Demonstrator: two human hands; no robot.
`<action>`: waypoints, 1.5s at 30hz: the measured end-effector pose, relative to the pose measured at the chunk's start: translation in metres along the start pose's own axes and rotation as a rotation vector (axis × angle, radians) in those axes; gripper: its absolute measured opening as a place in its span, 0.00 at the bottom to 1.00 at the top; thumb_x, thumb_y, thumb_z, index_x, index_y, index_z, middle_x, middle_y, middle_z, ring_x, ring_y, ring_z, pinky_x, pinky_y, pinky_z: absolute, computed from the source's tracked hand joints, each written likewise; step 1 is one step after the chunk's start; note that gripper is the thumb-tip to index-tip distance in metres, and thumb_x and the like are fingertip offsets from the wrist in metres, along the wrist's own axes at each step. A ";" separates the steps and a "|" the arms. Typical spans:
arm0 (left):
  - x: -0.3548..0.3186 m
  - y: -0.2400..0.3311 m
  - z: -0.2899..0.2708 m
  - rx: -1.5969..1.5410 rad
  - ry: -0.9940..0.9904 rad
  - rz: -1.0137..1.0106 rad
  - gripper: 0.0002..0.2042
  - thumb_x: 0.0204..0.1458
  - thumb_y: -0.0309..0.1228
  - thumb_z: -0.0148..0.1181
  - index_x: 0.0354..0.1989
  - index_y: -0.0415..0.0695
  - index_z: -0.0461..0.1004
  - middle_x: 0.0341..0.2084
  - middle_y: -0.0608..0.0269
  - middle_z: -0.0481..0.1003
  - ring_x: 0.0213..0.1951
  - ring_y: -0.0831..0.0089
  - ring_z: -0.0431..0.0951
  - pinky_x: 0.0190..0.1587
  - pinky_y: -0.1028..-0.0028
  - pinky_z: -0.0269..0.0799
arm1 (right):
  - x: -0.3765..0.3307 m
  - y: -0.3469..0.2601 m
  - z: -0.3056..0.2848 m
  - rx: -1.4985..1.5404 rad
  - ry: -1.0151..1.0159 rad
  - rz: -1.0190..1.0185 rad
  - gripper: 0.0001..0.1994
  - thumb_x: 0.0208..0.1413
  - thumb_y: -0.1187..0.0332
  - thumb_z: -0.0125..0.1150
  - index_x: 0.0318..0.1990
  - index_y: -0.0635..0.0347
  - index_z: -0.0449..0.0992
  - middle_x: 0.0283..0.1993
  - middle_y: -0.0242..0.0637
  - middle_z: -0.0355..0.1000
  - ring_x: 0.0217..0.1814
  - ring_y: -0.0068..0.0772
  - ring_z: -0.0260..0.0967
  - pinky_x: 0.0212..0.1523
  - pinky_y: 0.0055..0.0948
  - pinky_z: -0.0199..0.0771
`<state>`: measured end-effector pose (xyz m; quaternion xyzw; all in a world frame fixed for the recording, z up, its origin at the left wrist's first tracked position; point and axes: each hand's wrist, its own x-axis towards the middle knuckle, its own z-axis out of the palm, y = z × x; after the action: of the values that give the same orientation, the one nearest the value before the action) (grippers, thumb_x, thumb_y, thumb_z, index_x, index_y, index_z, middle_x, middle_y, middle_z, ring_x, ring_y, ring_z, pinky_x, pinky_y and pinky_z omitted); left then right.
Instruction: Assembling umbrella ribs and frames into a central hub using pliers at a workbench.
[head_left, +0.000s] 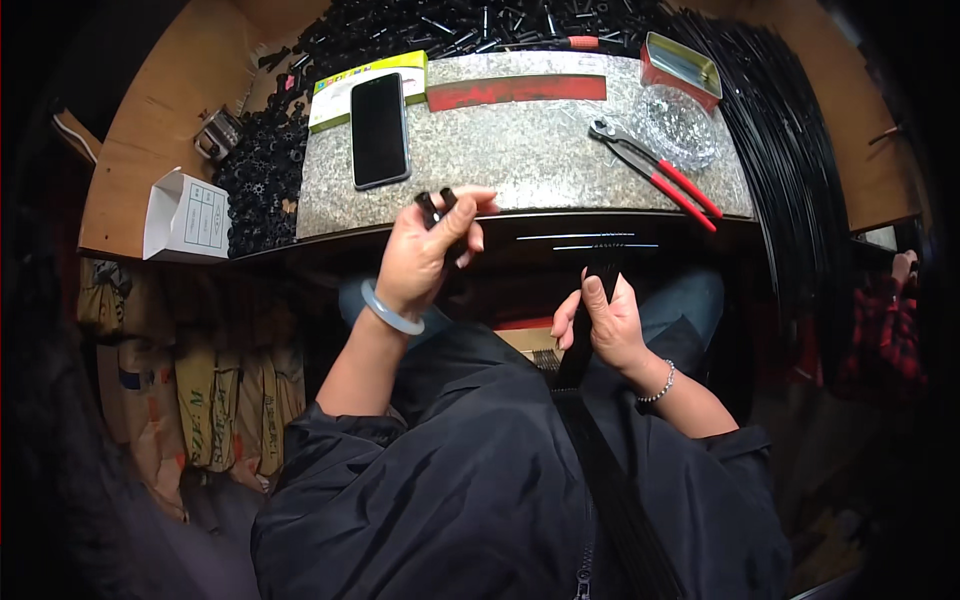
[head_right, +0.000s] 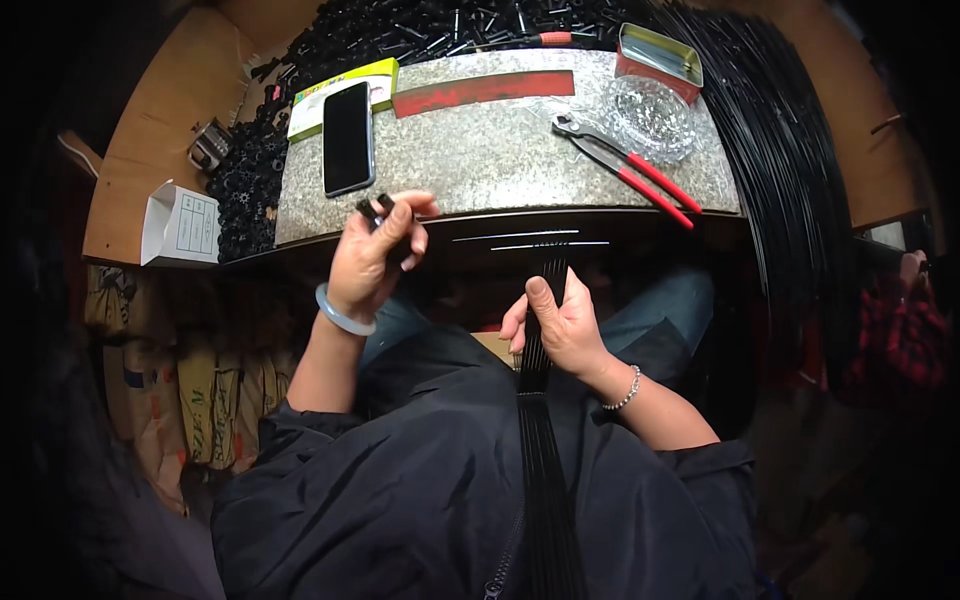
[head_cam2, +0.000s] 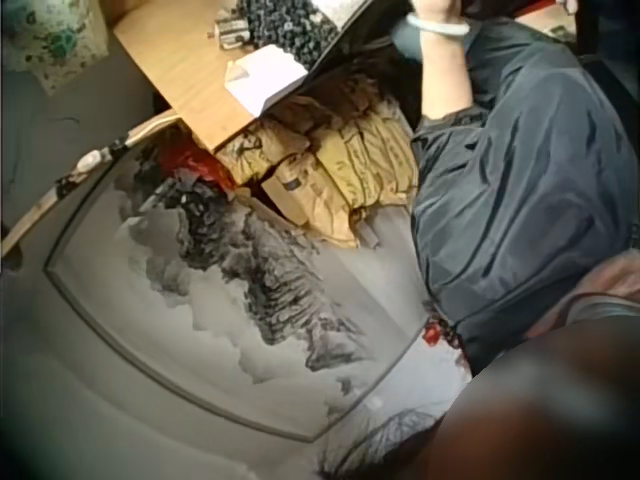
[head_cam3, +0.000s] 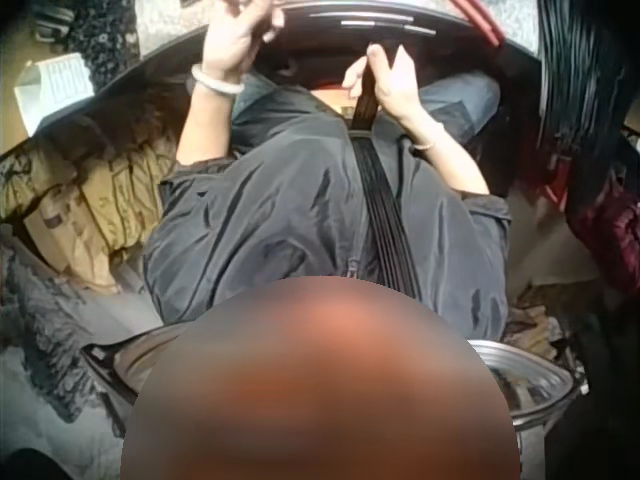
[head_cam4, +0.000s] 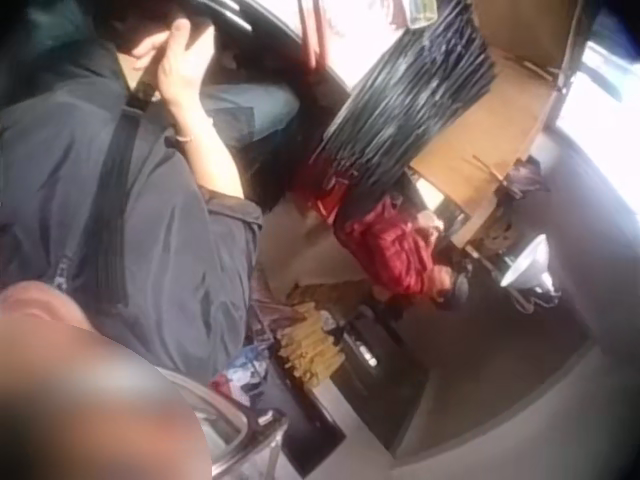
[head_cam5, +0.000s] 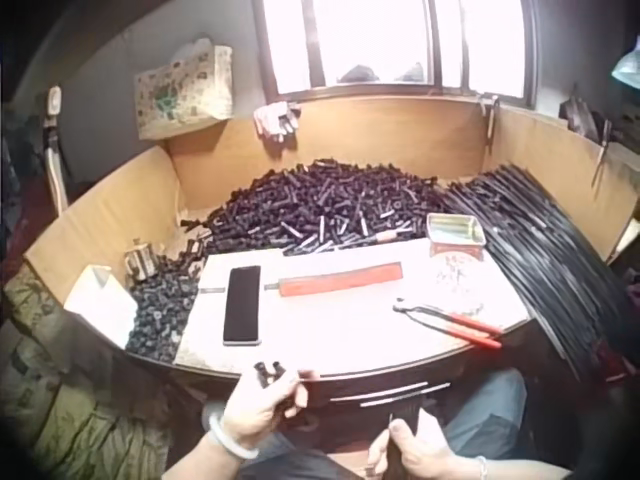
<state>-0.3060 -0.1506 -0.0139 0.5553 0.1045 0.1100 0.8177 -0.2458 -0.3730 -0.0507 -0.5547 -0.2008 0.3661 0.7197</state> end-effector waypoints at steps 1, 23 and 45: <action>-0.008 -0.009 -0.001 -0.111 0.002 -0.050 0.15 0.58 0.35 0.52 0.45 0.34 0.72 0.32 0.58 0.75 0.25 0.82 0.70 0.22 0.84 0.61 | -0.001 0.001 0.001 -0.010 -0.024 -0.008 0.17 0.62 0.51 0.40 0.41 0.56 0.57 0.20 0.44 0.70 0.15 0.27 0.67 0.19 0.20 0.69; -0.013 -0.039 0.020 -0.500 -0.188 -0.171 0.21 0.57 0.39 0.50 0.53 0.35 0.65 0.35 0.57 0.72 0.32 0.75 0.74 0.29 0.80 0.69 | 0.009 0.000 0.006 0.069 -0.108 0.055 0.16 0.61 0.54 0.44 0.41 0.60 0.59 0.21 0.45 0.71 0.15 0.28 0.68 0.19 0.20 0.70; 0.011 -0.028 0.036 -0.411 -0.171 -0.244 0.13 0.55 0.34 0.55 0.39 0.34 0.70 0.32 0.57 0.74 0.24 0.84 0.69 0.23 0.88 0.64 | 0.008 -0.001 0.009 0.065 -0.128 0.077 0.20 0.61 0.54 0.44 0.45 0.65 0.61 0.22 0.45 0.71 0.18 0.28 0.70 0.22 0.20 0.72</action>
<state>-0.2829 -0.1887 -0.0275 0.3678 0.0766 -0.0182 0.9266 -0.2466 -0.3618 -0.0481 -0.5139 -0.2130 0.4343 0.7084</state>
